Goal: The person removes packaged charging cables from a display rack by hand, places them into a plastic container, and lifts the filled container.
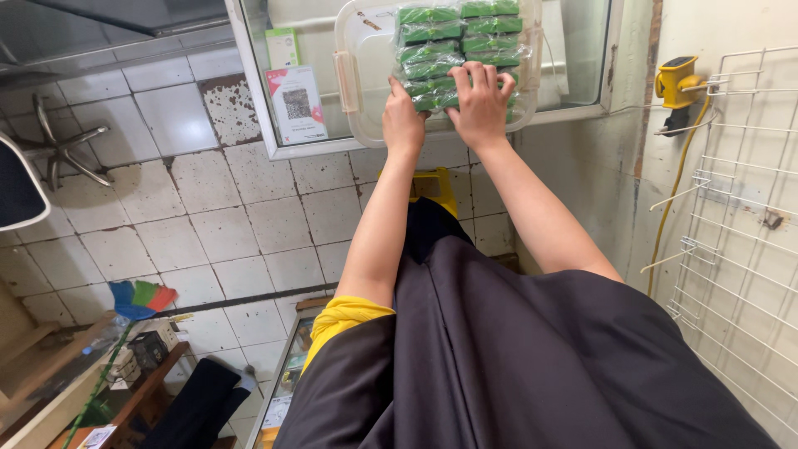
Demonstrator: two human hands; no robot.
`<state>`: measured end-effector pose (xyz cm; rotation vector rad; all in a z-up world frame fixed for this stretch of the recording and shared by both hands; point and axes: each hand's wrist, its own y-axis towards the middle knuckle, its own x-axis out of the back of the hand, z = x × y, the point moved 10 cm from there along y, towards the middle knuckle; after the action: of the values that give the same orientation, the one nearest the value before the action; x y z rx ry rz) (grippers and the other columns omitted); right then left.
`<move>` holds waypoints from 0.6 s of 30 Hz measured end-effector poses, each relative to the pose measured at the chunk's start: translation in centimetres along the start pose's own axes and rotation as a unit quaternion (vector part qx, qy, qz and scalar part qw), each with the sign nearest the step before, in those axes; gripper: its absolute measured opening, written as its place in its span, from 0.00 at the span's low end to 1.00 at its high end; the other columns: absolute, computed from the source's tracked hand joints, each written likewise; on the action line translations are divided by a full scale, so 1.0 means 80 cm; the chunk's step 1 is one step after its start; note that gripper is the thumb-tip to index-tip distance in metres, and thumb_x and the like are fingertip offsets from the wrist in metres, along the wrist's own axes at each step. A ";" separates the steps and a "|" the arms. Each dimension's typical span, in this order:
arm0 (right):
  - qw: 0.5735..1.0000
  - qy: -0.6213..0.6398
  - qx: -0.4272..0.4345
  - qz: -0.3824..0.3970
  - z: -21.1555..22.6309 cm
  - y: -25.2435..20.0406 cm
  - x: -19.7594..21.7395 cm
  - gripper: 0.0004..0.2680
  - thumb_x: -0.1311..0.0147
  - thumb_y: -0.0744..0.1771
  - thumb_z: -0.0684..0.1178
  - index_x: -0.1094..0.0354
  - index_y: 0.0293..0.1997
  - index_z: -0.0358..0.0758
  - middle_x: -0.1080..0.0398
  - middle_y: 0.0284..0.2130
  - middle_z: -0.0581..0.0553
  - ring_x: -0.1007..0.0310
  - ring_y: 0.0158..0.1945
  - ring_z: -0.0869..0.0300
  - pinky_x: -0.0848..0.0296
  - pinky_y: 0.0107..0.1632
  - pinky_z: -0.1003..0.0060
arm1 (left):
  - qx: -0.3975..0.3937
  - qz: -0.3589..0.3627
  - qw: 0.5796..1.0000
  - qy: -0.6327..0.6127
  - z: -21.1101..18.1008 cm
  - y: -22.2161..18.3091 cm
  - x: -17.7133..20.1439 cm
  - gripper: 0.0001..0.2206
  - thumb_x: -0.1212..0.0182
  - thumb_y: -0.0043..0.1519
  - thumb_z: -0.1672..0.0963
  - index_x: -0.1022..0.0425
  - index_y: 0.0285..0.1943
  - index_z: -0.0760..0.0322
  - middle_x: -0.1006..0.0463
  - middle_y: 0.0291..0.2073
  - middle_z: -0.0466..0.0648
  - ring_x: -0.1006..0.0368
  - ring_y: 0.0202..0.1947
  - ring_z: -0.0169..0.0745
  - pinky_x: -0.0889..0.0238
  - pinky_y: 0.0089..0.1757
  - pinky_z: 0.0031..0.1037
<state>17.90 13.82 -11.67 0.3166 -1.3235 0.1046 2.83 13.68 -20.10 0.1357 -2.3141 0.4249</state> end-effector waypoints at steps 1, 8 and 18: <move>1.000 0.000 -0.002 0.008 0.001 -0.001 0.000 0.26 0.25 0.57 0.50 0.34 0.59 0.49 0.37 0.54 0.49 0.39 0.60 0.54 0.48 0.60 0.49 | -0.001 0.000 1.000 0.000 -0.001 -0.002 0.002 0.46 0.23 0.47 0.61 0.50 0.73 0.82 0.22 0.50 0.65 0.22 0.48 0.64 0.28 0.43 0.41; 0.999 0.027 -0.010 0.021 0.003 -0.009 0.006 0.26 0.24 0.57 0.50 0.33 0.59 0.49 0.37 0.54 0.48 0.40 0.60 0.54 0.49 0.60 0.48 | -0.009 -0.003 1.000 -0.018 -0.011 -0.015 0.016 0.49 0.19 0.45 0.58 0.50 0.73 0.80 0.26 0.55 0.64 0.25 0.53 0.63 0.29 0.47 0.39; 0.999 0.033 -0.016 0.007 0.002 -0.023 0.019 0.24 0.25 0.58 0.51 0.33 0.58 0.50 0.37 0.54 0.50 0.40 0.60 0.55 0.49 0.61 0.49 | -0.046 -0.038 0.998 0.024 -0.027 -0.034 0.040 0.51 0.17 0.42 0.57 0.50 0.73 0.76 0.39 0.67 0.66 0.32 0.62 0.62 0.31 0.54 0.36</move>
<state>18.62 11.84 -10.49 0.2750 -1.2610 0.1055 2.63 11.96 -15.71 0.1656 -2.2695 0.2813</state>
